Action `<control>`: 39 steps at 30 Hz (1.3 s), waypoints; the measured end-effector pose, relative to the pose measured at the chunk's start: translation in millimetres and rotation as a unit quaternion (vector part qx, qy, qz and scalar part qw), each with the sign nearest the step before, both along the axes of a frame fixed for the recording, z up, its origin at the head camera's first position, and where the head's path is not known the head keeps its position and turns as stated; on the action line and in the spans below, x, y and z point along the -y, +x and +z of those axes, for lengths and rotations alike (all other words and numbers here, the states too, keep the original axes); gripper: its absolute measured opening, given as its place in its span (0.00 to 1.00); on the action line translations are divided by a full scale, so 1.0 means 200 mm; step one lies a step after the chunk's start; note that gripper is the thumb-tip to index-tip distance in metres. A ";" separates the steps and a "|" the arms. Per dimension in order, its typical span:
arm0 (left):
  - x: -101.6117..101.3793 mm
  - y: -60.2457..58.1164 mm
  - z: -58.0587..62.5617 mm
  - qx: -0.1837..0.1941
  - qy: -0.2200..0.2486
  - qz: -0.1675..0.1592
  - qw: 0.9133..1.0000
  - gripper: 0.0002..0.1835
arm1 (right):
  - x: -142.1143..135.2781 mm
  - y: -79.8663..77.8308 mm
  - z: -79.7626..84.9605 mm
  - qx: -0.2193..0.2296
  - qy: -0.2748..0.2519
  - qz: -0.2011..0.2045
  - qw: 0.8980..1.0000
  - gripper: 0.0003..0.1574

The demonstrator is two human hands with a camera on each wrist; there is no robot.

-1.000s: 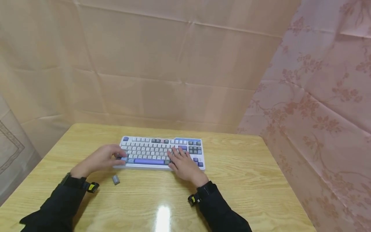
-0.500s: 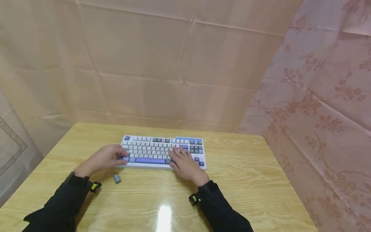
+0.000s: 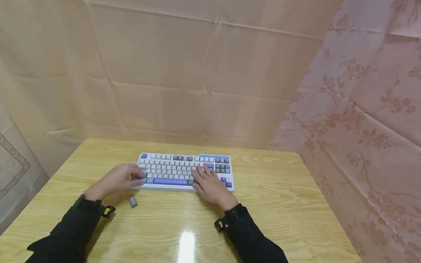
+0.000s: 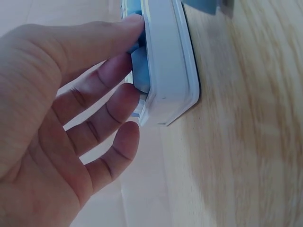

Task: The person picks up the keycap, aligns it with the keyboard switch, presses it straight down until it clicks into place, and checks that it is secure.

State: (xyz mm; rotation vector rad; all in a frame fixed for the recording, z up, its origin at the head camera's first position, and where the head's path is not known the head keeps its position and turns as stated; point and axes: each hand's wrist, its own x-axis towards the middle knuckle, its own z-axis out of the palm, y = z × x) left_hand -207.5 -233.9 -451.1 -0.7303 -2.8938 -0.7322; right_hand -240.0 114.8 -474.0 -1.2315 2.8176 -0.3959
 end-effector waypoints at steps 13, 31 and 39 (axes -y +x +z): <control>-0.04 0.03 0.02 0.092 0.054 0.101 0.989 0.07 | 0.00 0.00 0.01 0.001 -0.002 -0.001 1.000 0.33; -0.04 0.03 0.00 0.107 0.054 0.119 0.986 0.05 | 0.00 -0.01 -0.01 0.002 0.002 -0.006 1.000 0.33; -0.04 0.03 0.01 0.119 0.052 0.125 0.984 0.06 | 0.00 0.00 -0.01 0.000 0.003 -0.003 1.000 0.33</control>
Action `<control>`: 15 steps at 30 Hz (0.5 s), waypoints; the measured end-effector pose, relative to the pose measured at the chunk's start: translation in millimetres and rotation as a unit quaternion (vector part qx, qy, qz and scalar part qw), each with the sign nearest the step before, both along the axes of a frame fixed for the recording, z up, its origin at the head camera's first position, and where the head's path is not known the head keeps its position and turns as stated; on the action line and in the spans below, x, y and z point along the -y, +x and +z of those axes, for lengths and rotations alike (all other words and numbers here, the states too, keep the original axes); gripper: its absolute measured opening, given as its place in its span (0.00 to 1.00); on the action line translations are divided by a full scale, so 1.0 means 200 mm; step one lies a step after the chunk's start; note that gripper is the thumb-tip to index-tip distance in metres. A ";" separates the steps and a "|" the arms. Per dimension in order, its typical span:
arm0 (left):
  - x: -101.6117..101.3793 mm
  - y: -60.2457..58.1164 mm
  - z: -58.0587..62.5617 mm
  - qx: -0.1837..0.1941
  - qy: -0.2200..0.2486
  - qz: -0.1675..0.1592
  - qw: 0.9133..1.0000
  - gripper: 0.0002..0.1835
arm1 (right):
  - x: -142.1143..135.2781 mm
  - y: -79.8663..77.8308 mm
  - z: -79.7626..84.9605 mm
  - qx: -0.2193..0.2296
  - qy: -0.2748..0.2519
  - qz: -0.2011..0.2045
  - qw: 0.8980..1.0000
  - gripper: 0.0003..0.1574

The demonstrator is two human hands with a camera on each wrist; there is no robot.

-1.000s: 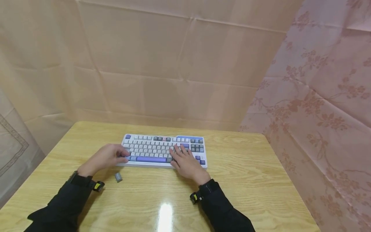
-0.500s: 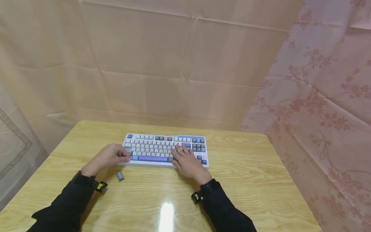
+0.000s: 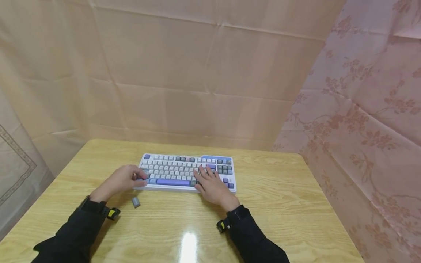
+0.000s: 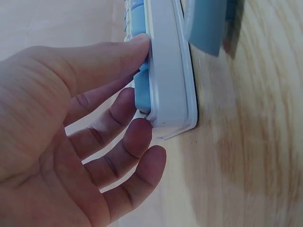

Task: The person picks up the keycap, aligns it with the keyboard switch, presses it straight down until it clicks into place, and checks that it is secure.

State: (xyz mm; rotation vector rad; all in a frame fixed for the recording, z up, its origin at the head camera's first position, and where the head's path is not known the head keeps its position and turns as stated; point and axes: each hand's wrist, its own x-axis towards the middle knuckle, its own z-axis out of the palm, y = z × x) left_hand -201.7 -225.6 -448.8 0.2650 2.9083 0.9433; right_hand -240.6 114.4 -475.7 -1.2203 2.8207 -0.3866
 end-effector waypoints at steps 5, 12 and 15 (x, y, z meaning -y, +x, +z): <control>0.01 0.01 0.02 0.003 -0.004 -0.011 1.000 0.08 | 0.00 0.00 0.00 0.004 -0.006 0.001 1.000 0.33; 0.04 0.02 0.05 -0.006 0.006 -0.065 0.998 0.08 | 0.00 0.00 0.01 0.005 -0.006 -0.001 1.000 0.33; 0.05 0.03 0.07 0.004 0.012 -0.078 0.997 0.08 | 0.00 0.01 0.01 0.006 -0.005 -0.001 1.000 0.33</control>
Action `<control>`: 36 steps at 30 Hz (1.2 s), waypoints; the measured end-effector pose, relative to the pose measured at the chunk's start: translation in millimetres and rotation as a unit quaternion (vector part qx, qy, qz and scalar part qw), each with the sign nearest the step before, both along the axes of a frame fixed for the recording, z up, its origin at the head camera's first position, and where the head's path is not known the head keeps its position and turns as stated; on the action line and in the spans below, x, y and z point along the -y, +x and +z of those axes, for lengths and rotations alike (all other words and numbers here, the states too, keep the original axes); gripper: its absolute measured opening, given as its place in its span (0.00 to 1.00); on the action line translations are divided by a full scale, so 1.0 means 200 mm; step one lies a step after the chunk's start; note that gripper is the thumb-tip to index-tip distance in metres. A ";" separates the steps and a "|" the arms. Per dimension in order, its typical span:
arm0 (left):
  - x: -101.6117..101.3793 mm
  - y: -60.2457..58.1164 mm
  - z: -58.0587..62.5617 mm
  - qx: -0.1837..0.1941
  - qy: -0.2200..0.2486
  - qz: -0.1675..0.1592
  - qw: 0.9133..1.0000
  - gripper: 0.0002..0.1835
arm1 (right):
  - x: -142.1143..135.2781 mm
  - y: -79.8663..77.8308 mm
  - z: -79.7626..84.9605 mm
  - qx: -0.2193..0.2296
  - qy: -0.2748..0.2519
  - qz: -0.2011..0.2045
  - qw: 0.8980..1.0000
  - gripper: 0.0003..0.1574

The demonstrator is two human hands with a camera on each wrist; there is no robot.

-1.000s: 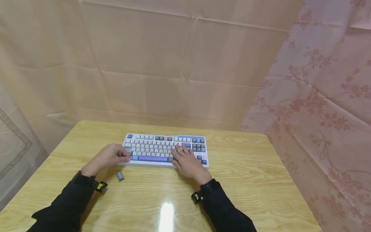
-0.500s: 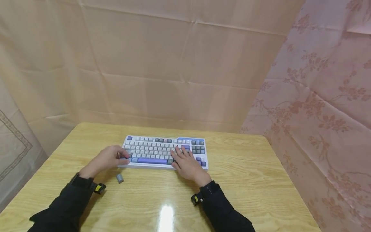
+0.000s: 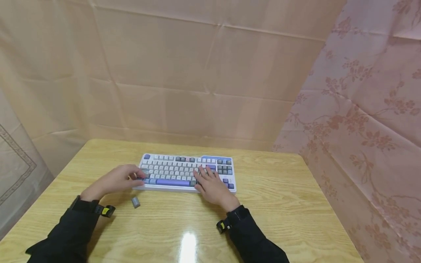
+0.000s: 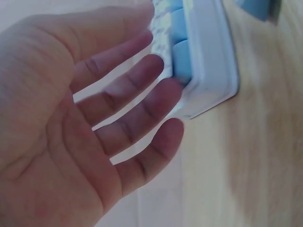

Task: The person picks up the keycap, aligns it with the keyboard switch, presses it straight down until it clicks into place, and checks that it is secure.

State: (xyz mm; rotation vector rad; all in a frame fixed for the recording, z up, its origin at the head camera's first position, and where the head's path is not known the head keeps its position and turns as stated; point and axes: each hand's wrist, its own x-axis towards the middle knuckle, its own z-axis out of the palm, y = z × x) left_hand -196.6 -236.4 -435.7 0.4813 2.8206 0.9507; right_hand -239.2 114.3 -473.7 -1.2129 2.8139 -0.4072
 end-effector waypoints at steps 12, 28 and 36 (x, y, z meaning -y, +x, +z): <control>0.02 0.04 0.03 0.086 -0.002 -0.066 0.994 0.24 | -0.01 -0.01 -0.02 -0.006 0.000 -0.002 1.000 0.33; -0.10 0.10 0.02 0.133 -0.052 -0.064 0.988 0.20 | -0.01 -0.01 -0.02 -0.007 0.005 -0.006 1.000 0.33; -0.11 0.10 0.01 0.144 -0.048 -0.050 0.987 0.15 | -0.01 -0.01 -0.01 -0.005 0.003 -0.003 1.000 0.33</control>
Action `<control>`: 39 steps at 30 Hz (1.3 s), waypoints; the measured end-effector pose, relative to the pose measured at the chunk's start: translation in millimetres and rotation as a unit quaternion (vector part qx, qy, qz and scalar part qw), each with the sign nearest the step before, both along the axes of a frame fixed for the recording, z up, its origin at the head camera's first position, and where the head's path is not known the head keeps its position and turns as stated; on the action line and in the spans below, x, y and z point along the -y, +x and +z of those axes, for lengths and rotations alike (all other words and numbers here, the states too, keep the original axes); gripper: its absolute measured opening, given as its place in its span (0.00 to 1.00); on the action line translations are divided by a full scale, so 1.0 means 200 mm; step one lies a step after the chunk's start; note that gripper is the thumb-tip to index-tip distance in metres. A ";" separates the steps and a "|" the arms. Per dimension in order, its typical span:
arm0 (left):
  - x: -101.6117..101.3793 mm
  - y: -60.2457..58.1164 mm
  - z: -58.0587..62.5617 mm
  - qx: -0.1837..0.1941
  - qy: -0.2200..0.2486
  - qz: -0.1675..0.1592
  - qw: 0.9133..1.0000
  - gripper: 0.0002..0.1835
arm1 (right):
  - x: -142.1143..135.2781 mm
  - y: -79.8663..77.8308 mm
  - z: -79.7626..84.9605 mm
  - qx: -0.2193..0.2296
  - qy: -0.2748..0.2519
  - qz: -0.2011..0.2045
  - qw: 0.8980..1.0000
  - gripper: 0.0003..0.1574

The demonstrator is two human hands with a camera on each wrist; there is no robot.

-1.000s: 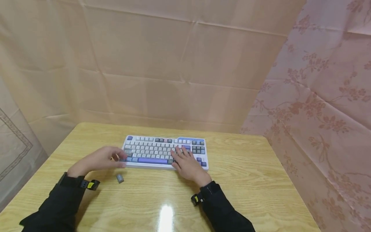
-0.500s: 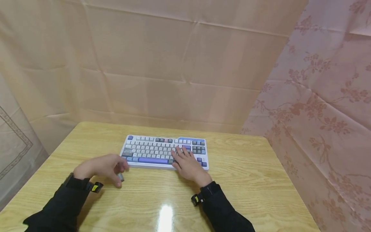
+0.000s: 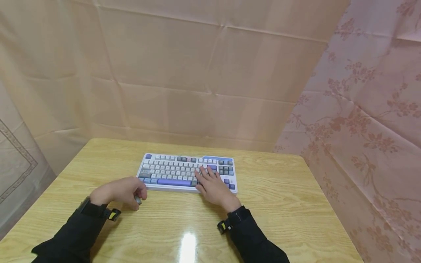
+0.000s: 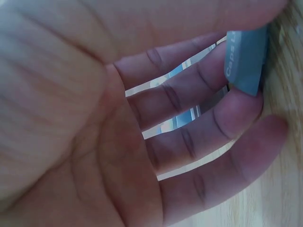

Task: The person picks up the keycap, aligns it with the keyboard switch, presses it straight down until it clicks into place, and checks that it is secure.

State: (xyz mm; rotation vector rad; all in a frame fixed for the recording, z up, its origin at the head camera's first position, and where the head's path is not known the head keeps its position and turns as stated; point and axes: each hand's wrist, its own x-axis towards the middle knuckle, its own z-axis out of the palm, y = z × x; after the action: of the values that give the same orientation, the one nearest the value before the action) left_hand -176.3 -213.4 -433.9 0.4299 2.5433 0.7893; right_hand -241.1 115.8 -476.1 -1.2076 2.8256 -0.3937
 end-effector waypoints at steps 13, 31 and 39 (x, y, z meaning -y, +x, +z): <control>0.02 -0.04 0.02 -0.079 0.029 -0.050 0.995 0.12 | 0.00 -0.01 0.00 -0.003 0.004 -0.001 1.000 0.34; 0.00 -0.10 0.01 -0.250 0.039 -0.007 0.968 0.10 | 0.00 -0.01 -0.02 -0.008 -0.004 0.006 1.000 0.33; 0.00 -0.12 -0.02 -0.343 0.056 0.035 0.937 0.08 | 0.00 -0.01 -0.01 -0.007 -0.001 0.006 1.000 0.33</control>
State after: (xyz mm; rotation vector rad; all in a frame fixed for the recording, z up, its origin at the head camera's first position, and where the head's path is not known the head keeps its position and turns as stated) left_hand -200.5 -214.3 -438.2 0.7669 3.1742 0.9366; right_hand -243.0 116.2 -478.4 -1.2337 2.8291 -0.3896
